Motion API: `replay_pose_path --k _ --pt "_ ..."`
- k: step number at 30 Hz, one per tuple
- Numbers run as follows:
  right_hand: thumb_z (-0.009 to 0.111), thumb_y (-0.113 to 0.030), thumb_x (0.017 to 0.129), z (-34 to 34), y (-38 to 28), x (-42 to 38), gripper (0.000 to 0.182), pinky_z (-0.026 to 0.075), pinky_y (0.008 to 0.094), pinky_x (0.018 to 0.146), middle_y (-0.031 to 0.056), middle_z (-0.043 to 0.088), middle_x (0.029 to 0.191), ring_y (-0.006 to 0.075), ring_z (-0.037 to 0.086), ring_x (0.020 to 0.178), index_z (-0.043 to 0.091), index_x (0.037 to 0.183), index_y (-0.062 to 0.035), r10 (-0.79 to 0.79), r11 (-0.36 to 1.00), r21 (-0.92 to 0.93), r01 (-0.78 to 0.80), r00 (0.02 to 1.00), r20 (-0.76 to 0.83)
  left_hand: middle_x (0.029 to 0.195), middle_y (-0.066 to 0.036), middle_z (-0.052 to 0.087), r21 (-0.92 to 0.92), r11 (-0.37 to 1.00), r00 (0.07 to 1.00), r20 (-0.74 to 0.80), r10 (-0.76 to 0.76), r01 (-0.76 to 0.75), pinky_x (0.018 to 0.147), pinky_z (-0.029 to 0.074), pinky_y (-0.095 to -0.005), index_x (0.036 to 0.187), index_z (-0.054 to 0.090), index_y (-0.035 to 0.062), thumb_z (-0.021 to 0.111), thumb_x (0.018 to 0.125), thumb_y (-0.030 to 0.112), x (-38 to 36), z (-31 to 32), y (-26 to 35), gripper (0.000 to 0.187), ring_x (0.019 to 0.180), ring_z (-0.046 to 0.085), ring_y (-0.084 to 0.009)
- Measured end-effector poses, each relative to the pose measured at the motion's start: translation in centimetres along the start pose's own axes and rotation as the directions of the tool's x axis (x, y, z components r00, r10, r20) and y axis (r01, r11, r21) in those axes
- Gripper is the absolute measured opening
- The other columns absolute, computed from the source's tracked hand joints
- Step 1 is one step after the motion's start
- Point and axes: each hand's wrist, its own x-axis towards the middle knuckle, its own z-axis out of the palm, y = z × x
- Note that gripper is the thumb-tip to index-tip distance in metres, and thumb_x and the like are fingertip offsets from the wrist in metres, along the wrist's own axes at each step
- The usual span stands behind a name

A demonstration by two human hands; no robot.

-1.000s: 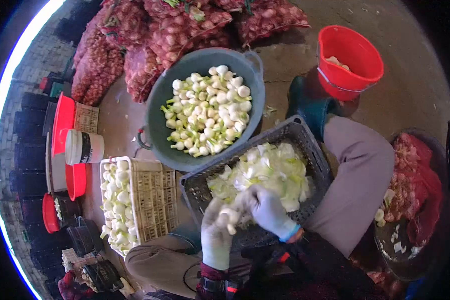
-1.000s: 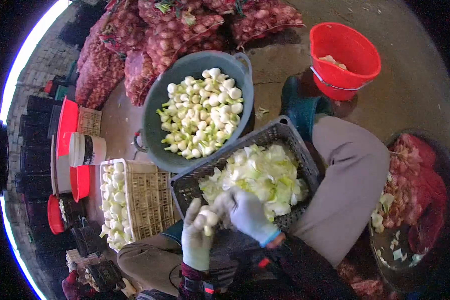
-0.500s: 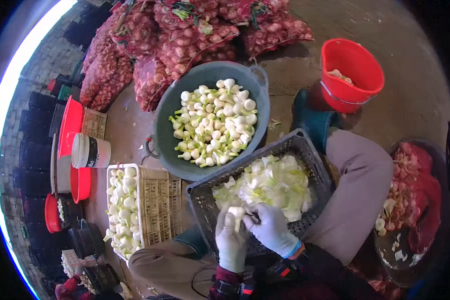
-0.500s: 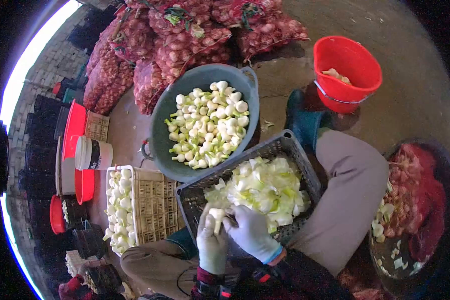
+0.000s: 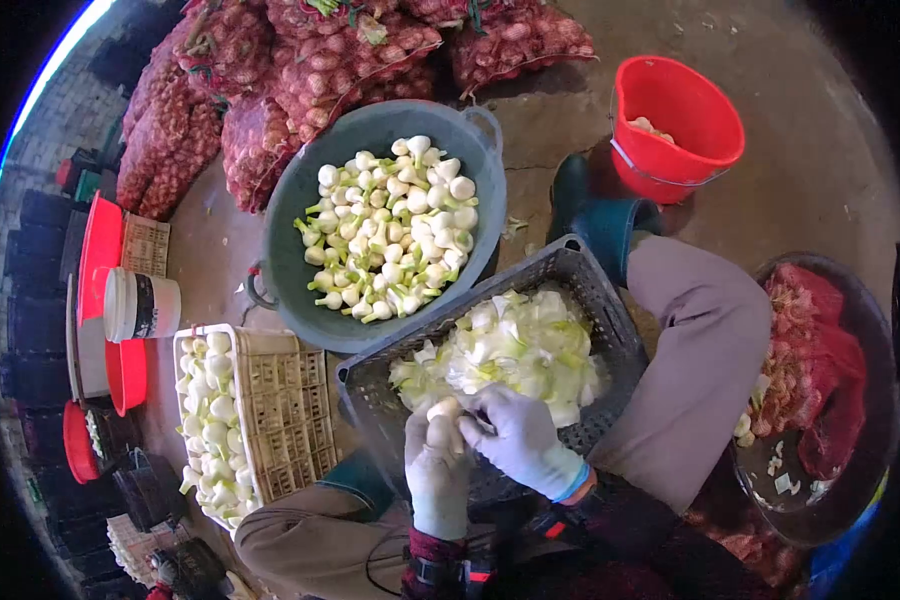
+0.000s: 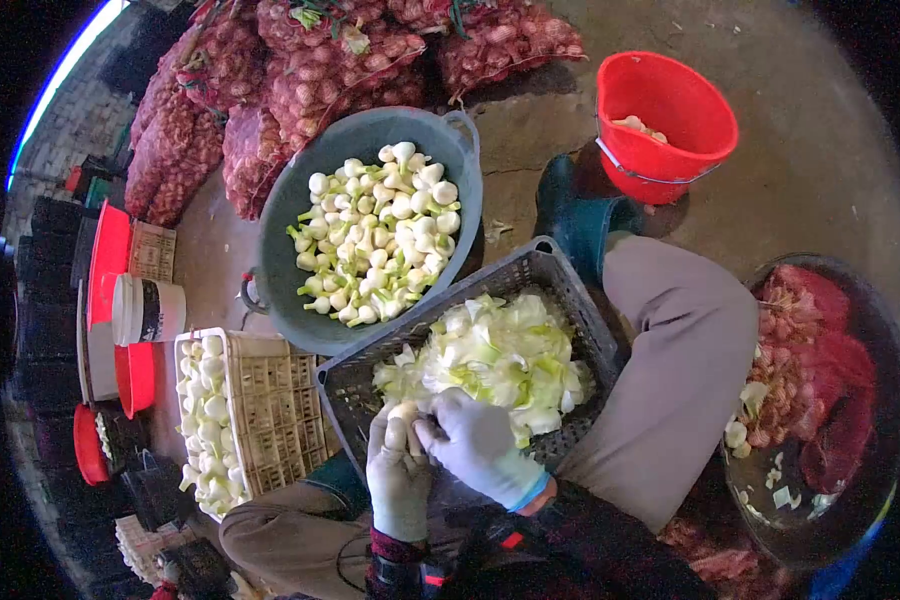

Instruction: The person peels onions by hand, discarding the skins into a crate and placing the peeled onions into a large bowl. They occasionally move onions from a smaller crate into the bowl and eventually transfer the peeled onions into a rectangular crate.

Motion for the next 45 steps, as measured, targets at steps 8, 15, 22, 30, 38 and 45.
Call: replay_pose_path --k 8,15,22,30,38,45 --pt "0.065 -0.006 0.078 0.8 1.8 1.4 0.01 0.045 0.0345 0.05 0.0136 0.056 0.065 0.0241 0.057 0.053 0.056 0.077 -0.0016 0.006 0.999 -0.049 -0.013 0.989 -0.15 0.113 -0.011 0.06 0.009 1.0 0.999 -0.036 0.025 -0.025 0.072 0.049 -0.0286 0.134 0.041 -0.0021 0.053 0.096 0.012 -0.3 -1.3 -0.2 0.042 0.085 0.059 -0.0169" --pt "0.065 -0.004 0.08 0.1 0.1 1.2 0.01 0.045 0.0329 0.051 0.0079 0.054 0.063 0.0202 0.057 0.053 0.056 0.077 -0.0037 -0.13 0.983 0.115 0.145 0.983 -0.126 0.124 -0.016 0.055 0.016 0.998 0.996 0.074 0.057 -0.058 0.09 0.05 -0.0394 0.128 0.046 -0.0028 0.058 0.091 0.028 -0.5 -1.5 1.2 0.05 0.107 0.059 -0.0283" --pt "0.061 -0.004 0.085 -2.1 1.2 0.9 0.007 0.046 0.0256 0.056 0.0074 0.064 0.081 0.0101 0.055 0.061 0.062 0.089 0.0014 0.169 0.698 0.637 -0.329 0.939 0.3 0.119 -0.016 0.059 -0.084 0.972 0.971 0.115 -0.211 0.221 0.083 0.052 -0.0412 0.122 0.053 0.001 0.053 0.095 0.041 3.8 -2.2 1.4 0.049 0.102 0.06 -0.0284" --pt "0.063 -0.005 0.085 -11.7 1.0 2.0 0.006 0.037 0.025 0.036 0.0131 0.06 0.071 0.0049 0.032 0.034 0.062 0.081 -0.0009 0.001 -0.076 0.992 -0.103 0.995 0.104 0.09 -0.009 0.064 0.362 0.931 0.989 -0.118 0.086 -0.038 0.065 0.049 -0.0248 0.105 0.059 -0.0032 0.058 0.086 -0.001 8.0 -0.9 5.3 0.019 0.071 0.058 -0.0135" --pt "0.06 -0.003 0.08 -9.4 4.3 2.4 0.037 0.052 0.0401 0.077 0.0205 0.066 0.097 0.0374 0.065 0.088 0.059 0.117 -0.0033 0.239 0.947 -0.169 -0.273 0.95 -0.2 0.089 -0.01 0.061 0.97 -0.013 0.927 0.236 0.291 -0.242 0.067 0.05 -0.0331 0.092 0.061 0.0051 0.078 0.074 0.017 6.9 0.6 -5.1 0.027 0.074 0.061 -0.0218" --pt "0.061 -0.021 0.089 -6.7 5.8 1.0 0.021 0.051 0.0352 0.066 0.0189 0.067 0.08 0.0303 0.067 0.074 0.066 0.096 -0.0022 0.398 0.917 -0.02 -0.398 0.917 -0.024 0.103 -0.016 0.058 0.929 -0.09 0.905 0.37 0.208 -0.359 0.072 0.05 -0.044 0.105 0.059 0.0078 0.07 0.076 0.012 8.4 -1.0 -7.6 0.031 0.088 0.061 -0.0365"
